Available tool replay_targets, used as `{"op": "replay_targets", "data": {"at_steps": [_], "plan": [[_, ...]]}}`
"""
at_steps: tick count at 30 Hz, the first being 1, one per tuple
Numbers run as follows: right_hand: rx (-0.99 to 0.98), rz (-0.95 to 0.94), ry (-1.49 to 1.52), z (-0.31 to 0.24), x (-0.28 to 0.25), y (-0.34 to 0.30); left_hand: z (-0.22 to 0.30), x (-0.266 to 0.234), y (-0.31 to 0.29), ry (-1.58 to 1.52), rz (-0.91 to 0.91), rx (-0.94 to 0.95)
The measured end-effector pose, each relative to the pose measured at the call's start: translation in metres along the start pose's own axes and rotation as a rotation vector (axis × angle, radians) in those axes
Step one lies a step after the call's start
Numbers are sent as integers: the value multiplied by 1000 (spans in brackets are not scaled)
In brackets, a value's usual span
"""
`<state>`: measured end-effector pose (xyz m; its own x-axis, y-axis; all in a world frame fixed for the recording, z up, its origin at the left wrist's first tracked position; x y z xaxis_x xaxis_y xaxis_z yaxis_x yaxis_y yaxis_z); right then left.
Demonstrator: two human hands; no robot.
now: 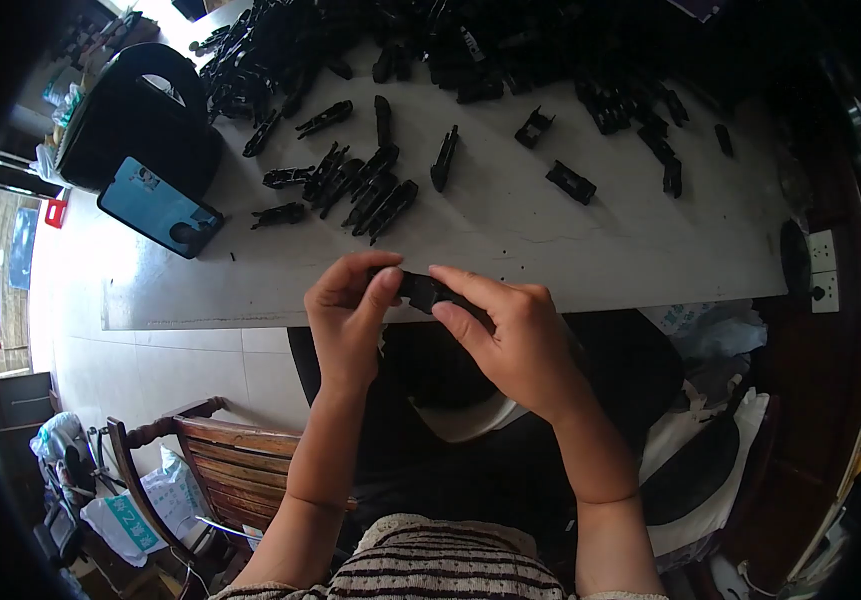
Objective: The person assembles small black plastic components by hand on a table.
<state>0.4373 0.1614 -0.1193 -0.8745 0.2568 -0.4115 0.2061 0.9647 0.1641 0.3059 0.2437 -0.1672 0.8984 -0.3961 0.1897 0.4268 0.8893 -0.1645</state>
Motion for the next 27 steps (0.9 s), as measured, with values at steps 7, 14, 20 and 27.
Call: {"op": "replay_targets", "data": {"at_steps": [7,14,20,27], "plan": [[206,-92,-132,12,-3,-4,-4,8,-8,9,-161,-13],[239,-162,273,37,1,-30,0,10,-20,66,-364,-18],[14,-133,-245,24,-12,-18,30,4,25,651,-191,345],[-48,262,-1075,67,-80,38,24,25,47,1410,77,527]]}}
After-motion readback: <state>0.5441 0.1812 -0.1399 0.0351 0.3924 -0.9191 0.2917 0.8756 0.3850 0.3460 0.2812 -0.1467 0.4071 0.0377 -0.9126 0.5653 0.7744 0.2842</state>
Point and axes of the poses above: each hand's wrist, its own y-axis towards the middle knuckle, its own x-axis out of the palm, z = x × y, the point moved 6 cm from there along y, towards the middle knuckle, and after that the axes turned 7 degrees about -x, right-handed, at the moved point
